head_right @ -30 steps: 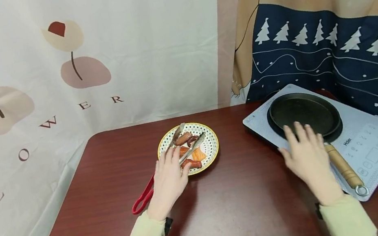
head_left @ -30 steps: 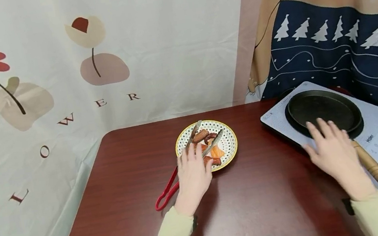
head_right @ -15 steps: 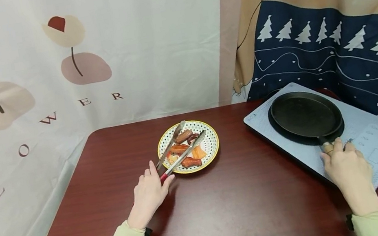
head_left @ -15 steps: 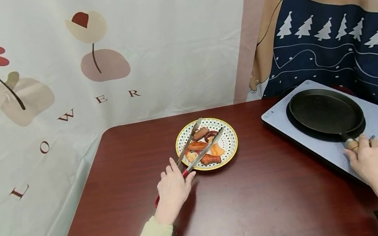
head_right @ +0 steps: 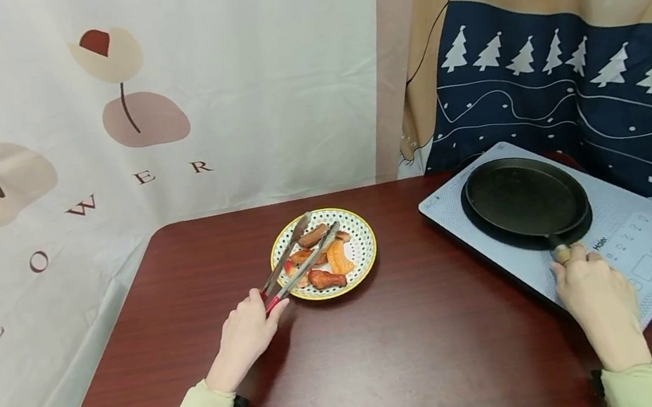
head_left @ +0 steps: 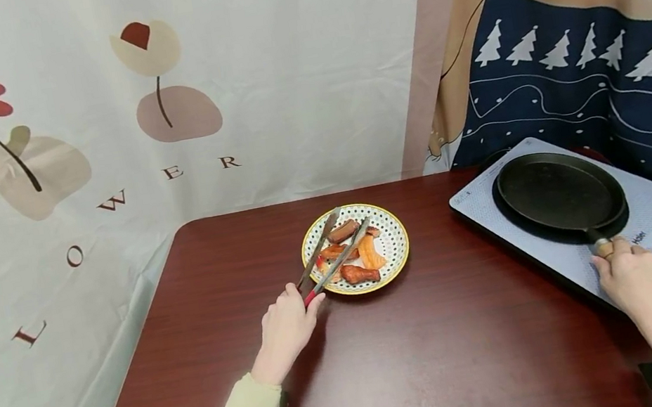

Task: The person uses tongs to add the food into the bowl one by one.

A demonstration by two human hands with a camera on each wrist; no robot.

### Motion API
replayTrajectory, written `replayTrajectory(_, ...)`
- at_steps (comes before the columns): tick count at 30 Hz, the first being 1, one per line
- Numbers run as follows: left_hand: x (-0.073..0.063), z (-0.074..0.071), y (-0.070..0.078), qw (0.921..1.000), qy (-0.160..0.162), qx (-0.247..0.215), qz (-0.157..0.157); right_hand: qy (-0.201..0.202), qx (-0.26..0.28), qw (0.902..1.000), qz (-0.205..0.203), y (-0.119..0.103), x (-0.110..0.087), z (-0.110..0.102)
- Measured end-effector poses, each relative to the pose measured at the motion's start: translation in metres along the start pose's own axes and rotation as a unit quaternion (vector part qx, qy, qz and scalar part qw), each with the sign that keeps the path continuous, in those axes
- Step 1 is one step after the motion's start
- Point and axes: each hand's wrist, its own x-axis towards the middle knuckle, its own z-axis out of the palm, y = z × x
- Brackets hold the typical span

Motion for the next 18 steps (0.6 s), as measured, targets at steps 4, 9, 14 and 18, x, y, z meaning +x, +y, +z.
replayTrajectory(4, 0.005, -0.009, -0.009, 0.9998, -0.02, 0.007, 0.003, -0.007, -0.001, 1.0, 0.002, 0.0, 0.0, 0.0)
replayTrajectory(9, 0.015, -0.022, -0.02, 0.9977, -0.066, 0.014, -0.006, 0.0, 0.002, 1.0, -0.005, 0.0, -0.001, 0.0)
replayTrajectory(14, 0.024, -0.034, -0.03, 0.9943, -0.104, 0.024, 0.002, 0.0, 0.002, 1.0, -0.008, 0.001, -0.001, 0.0)
replayTrajectory(18, 0.034, -0.044, -0.037, 0.9897, -0.14, 0.027, 0.013, -0.003, 0.0, 1.0, -0.006, 0.001, -0.001, 0.0)
